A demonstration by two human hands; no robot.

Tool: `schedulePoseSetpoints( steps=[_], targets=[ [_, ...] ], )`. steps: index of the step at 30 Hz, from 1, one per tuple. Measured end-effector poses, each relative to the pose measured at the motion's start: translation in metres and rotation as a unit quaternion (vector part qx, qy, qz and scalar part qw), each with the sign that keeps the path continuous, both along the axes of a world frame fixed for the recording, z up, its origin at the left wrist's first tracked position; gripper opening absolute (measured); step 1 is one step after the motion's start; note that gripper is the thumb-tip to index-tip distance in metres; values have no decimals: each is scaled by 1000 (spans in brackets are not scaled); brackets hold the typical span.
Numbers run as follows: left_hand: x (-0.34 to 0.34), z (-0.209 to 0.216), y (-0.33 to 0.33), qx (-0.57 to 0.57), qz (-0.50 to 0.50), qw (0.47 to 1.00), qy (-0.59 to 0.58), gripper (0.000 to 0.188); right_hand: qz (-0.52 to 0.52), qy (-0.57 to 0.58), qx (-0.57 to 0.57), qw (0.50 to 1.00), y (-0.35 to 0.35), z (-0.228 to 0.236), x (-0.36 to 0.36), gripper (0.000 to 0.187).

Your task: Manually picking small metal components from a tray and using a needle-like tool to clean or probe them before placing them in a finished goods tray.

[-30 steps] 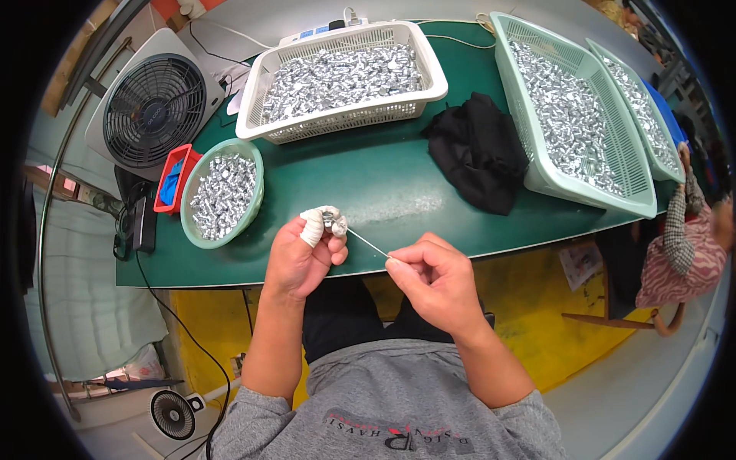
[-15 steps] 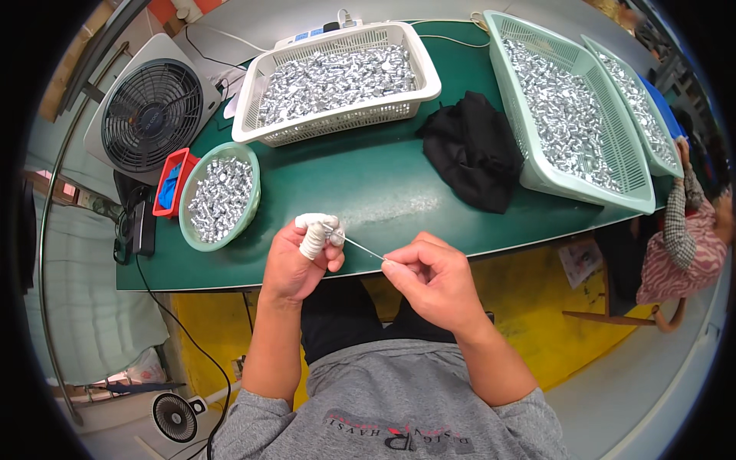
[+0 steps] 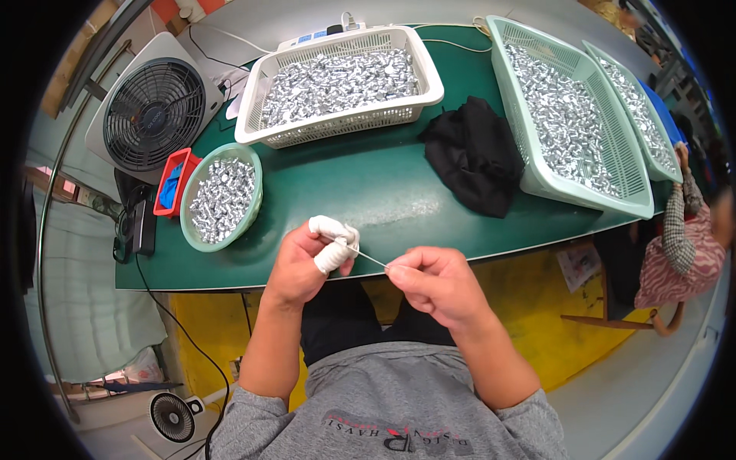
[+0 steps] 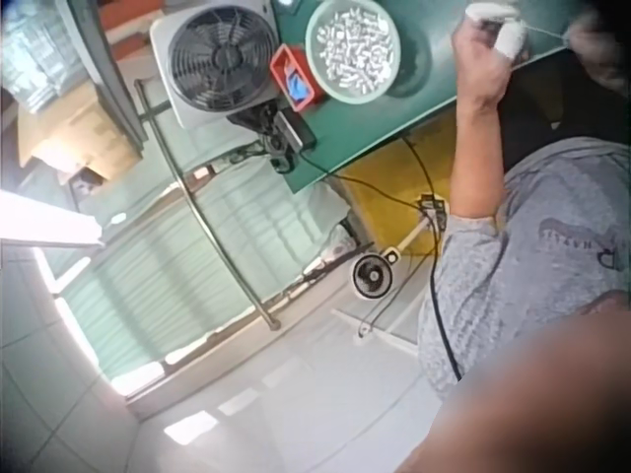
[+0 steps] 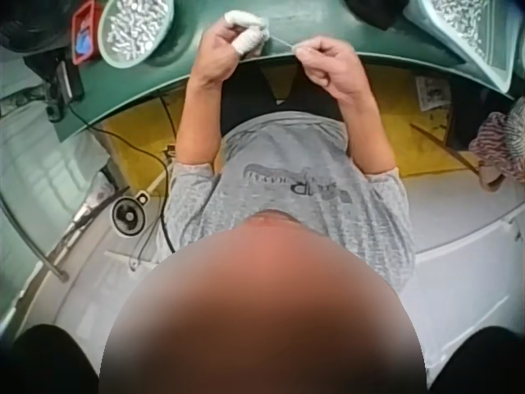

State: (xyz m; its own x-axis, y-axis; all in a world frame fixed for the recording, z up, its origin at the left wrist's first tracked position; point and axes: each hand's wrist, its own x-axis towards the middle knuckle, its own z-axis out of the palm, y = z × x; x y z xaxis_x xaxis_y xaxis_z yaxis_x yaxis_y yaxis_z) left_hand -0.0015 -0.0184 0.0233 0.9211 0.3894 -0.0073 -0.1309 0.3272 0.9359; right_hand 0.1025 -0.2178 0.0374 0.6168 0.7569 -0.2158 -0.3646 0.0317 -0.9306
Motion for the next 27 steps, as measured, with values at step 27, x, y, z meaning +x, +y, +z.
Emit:
schedulePoseSetpoints(
  steps=[27],
  targets=[
    [-6, -20, 20, -341, -29, 934, -101, 35, -85, -369, -17, 926, 11, 17, -18, 7]
  ],
)
